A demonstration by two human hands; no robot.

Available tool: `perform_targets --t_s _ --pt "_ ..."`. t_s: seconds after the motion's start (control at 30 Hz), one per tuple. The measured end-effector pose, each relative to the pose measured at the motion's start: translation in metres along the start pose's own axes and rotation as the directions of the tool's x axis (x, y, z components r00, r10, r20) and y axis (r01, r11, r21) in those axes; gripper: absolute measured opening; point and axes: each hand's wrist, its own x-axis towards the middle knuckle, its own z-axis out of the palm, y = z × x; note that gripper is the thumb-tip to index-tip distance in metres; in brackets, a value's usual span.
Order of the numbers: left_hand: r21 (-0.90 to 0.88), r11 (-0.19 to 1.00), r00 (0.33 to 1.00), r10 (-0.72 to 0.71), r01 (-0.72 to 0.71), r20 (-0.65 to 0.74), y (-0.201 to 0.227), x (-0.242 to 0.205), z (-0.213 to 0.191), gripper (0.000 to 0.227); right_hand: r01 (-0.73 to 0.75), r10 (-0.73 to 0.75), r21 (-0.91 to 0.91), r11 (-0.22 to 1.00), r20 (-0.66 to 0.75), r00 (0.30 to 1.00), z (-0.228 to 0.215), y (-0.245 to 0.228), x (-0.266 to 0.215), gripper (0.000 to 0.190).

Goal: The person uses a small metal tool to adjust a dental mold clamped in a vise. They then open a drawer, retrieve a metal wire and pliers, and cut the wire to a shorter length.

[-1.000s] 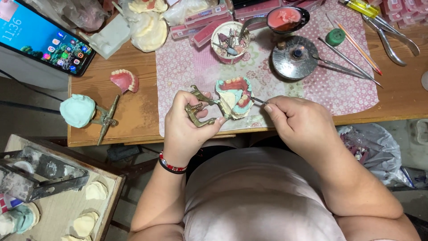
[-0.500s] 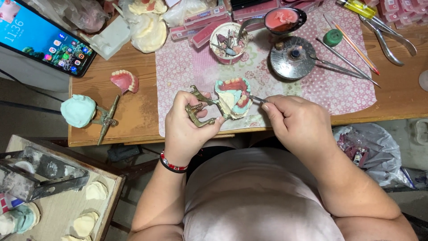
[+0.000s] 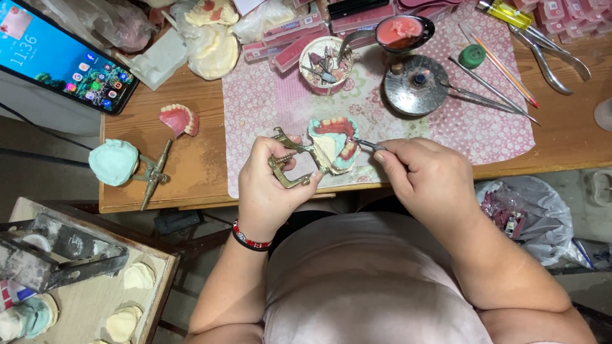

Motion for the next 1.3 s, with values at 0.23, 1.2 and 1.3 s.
perform_targets --t_s 0.23,1.2,1.3 --pt "0.036 0.999 0.999 0.033 -0.033 -0.010 0.002 -0.002 -0.003 0.052 0.098 -0.103 -0.037 0.994 -0.148 0.984 -0.001 0.019 -0.004 0.011" --pt "0.110 0.984 0.987 0.134 -0.143 0.083 -0.011 -0.004 -0.007 0.051 0.217 -0.264 0.179 0.960 0.304 0.915 -0.004 -0.007 0.053 0.007" --pt "0.114 0.982 0.986 0.141 -0.150 0.083 -0.011 -0.004 -0.006 0.051 0.095 -0.189 0.333 0.938 0.261 0.947 0.000 -0.007 0.044 0.009"
